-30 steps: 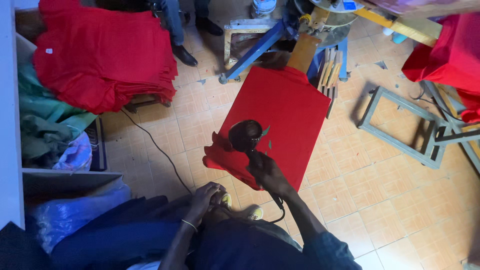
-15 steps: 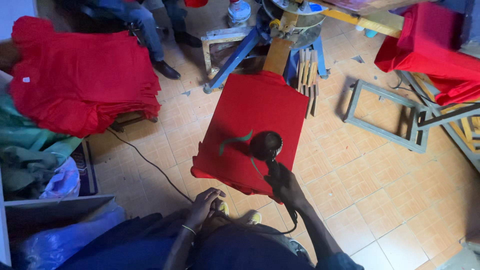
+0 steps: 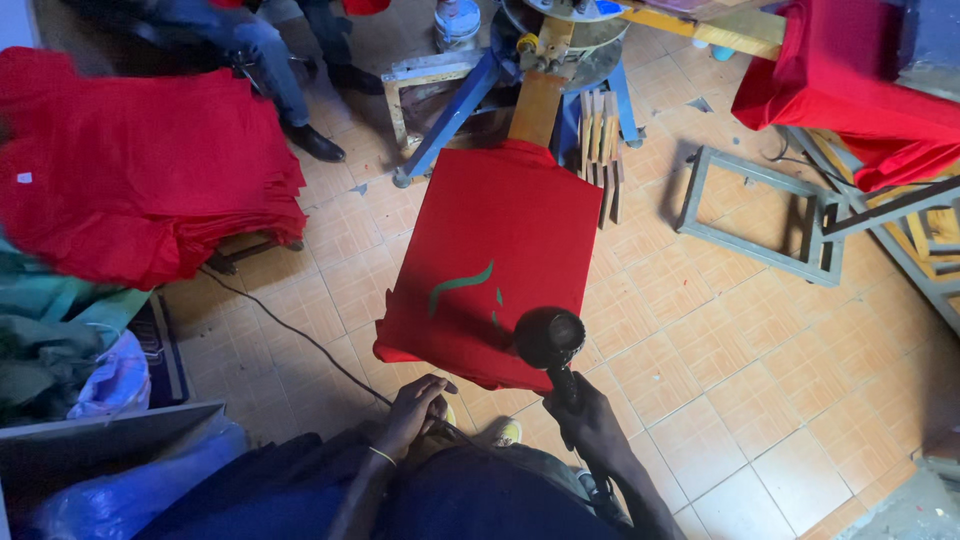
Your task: The person uses a heat gun to apply heat to a green printed design on a red t-shirt laid on a wooden board. The person moves the heat gun back and forth over the design to set the print.
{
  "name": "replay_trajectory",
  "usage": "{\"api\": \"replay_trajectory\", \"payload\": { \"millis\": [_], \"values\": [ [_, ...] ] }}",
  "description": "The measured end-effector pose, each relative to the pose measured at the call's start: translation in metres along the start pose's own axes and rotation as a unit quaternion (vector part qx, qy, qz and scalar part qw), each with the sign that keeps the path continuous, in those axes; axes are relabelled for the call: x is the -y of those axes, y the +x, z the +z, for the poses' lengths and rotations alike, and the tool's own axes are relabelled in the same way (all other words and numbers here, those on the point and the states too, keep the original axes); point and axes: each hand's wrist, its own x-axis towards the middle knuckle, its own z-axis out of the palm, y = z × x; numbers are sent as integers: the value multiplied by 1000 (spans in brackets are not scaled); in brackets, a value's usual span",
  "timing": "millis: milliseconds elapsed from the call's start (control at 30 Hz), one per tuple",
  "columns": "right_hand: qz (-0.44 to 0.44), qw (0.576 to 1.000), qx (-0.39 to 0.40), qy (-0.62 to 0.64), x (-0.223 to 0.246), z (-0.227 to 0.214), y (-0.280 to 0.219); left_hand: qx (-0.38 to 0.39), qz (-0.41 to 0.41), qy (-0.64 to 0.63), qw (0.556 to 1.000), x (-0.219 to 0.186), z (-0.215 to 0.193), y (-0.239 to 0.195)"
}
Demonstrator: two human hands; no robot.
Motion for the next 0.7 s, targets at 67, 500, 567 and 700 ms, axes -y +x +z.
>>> {"api": "replay_trajectory", "payload": {
  "millis": [67,500,567,700],
  "values": [
    [-1,999,-25,-29,0,4,6,4,11,-6,1000,3,-3,1],
    [-145,989,-10,-17,9,27,87,-46,-7,5,999,-13,-14,-14],
    [-173,985,-9,-21,22,32,93,-46,17,2,999,-13,-17,-17],
    [-131,989,59,29,57,45,84,-69,-10,-14,997,-25,-17,-29]
  ]
}}
